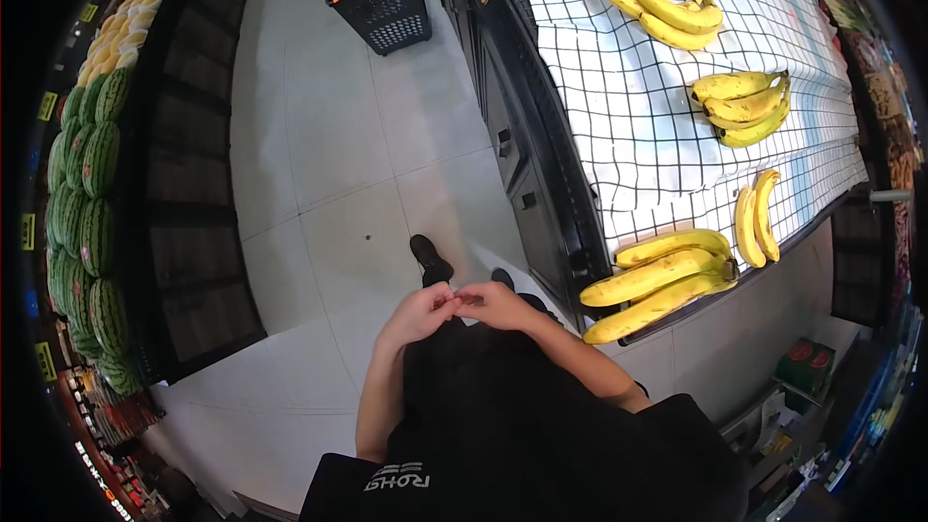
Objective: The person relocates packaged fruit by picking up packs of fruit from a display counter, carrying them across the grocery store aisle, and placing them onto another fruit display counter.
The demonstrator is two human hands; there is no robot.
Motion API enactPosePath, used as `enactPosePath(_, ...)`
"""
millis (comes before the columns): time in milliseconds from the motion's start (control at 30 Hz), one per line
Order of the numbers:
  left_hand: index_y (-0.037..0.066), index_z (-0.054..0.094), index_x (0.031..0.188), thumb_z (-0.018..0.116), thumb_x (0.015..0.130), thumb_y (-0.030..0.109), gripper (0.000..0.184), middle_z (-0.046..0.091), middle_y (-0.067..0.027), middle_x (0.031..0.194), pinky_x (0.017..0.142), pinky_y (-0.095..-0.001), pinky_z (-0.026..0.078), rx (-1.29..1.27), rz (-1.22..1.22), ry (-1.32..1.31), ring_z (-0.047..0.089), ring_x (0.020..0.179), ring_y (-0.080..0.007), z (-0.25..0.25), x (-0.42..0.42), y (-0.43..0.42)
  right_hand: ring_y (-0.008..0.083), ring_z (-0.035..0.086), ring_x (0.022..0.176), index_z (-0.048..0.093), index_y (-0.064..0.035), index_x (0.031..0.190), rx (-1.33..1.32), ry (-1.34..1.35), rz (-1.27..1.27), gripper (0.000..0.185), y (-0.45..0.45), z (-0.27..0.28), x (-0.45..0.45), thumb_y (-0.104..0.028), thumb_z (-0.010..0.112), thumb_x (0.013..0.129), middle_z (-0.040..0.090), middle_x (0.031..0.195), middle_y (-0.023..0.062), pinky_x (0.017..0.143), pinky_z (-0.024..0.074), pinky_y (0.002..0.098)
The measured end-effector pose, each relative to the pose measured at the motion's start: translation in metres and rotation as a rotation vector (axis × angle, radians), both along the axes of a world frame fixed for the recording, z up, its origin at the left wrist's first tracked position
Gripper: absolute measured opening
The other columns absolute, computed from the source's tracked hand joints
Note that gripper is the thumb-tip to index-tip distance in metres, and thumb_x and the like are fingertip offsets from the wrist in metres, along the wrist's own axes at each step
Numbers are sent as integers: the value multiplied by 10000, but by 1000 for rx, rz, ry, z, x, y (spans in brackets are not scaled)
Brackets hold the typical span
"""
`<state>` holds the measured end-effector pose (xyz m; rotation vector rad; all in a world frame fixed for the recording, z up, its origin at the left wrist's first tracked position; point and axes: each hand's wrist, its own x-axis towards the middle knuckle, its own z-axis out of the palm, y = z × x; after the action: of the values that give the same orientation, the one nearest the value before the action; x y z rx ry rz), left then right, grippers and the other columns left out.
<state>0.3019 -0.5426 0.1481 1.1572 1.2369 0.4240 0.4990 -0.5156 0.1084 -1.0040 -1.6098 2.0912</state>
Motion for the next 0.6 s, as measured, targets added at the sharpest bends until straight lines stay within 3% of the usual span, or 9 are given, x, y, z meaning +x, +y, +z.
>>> enactPosePath(200,23,560,813,579,919,214,219,583,-14,660,548,-249,416,80,-100,19,531,611,-78,-20,-73,81,152,636,899,638,5,1076,49,-58,-71,319,70,13,-67,-201,684,838,690,953,90,797,490,305)
enactPosePath(333,20,569,802,586,913,220,229,589,-17,663,527,-247,401,93,-156,16,520,604,-77,-5,-141,130,163,639,908,642,3,1070,156,-146,-64,336,112,16,-133,-230,693,834,684,971,95,831,488,314)
enactPosePath(367,25,567,794,582,915,224,233,579,-11,659,535,-244,399,107,-143,-14,516,607,-75,-12,-158,139,181,646,920,638,9,1072,196,-60,-62,341,122,19,-148,-231,690,836,683,971,105,836,491,319)
enactPosePath(600,27,565,791,571,930,190,214,583,-1,718,615,-233,414,86,-152,-94,521,675,-76,7,-209,205,231,657,920,643,3,1063,254,-149,-121,321,182,32,-200,-242,649,855,681,947,129,828,496,331)
